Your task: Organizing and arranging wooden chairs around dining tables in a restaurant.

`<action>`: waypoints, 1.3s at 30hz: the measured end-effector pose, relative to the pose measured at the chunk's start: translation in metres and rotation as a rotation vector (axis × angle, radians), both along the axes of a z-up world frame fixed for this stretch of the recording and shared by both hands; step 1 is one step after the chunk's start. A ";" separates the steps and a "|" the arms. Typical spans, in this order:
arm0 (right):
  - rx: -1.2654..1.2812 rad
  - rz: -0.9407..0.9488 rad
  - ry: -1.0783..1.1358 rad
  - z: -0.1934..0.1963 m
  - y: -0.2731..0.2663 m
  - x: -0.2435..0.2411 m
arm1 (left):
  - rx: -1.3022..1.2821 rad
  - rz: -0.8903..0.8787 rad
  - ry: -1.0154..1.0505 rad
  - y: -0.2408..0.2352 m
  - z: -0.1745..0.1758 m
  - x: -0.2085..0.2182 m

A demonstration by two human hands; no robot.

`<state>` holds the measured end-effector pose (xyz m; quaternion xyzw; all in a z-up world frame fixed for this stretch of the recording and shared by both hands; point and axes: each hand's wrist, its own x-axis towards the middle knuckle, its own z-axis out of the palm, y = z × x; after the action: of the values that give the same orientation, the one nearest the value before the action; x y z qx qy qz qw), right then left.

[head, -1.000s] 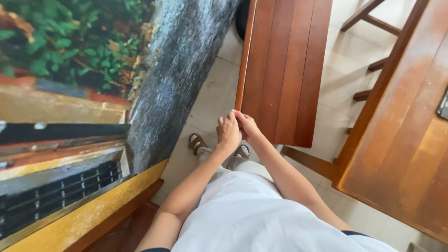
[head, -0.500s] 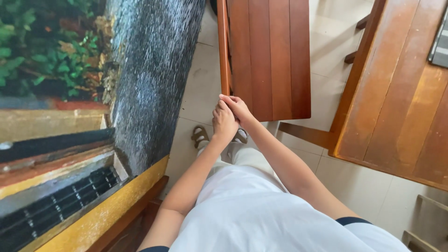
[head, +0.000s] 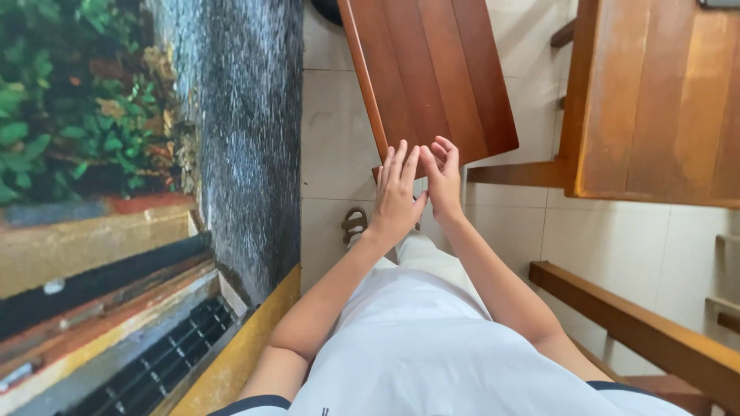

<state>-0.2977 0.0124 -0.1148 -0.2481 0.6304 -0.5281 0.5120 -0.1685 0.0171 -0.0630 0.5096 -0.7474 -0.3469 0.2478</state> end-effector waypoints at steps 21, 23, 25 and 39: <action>-0.129 -0.458 0.237 0.080 0.126 -0.014 | -0.019 -0.423 0.106 0.018 0.076 -0.003; -0.140 -0.515 0.243 0.084 0.142 -0.036 | -0.027 -0.493 0.121 0.026 0.078 -0.027; -0.139 -0.569 0.242 0.088 0.163 -0.055 | -0.024 -0.560 0.127 0.037 0.080 -0.052; -0.093 -0.940 0.350 0.097 0.334 -0.233 | -0.008 -1.040 0.219 0.163 0.091 -0.281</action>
<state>-0.5311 0.3463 -0.0179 -0.0448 0.7264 -0.6794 0.0939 -0.4492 0.1805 0.0277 0.0318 -0.8725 -0.4722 0.1215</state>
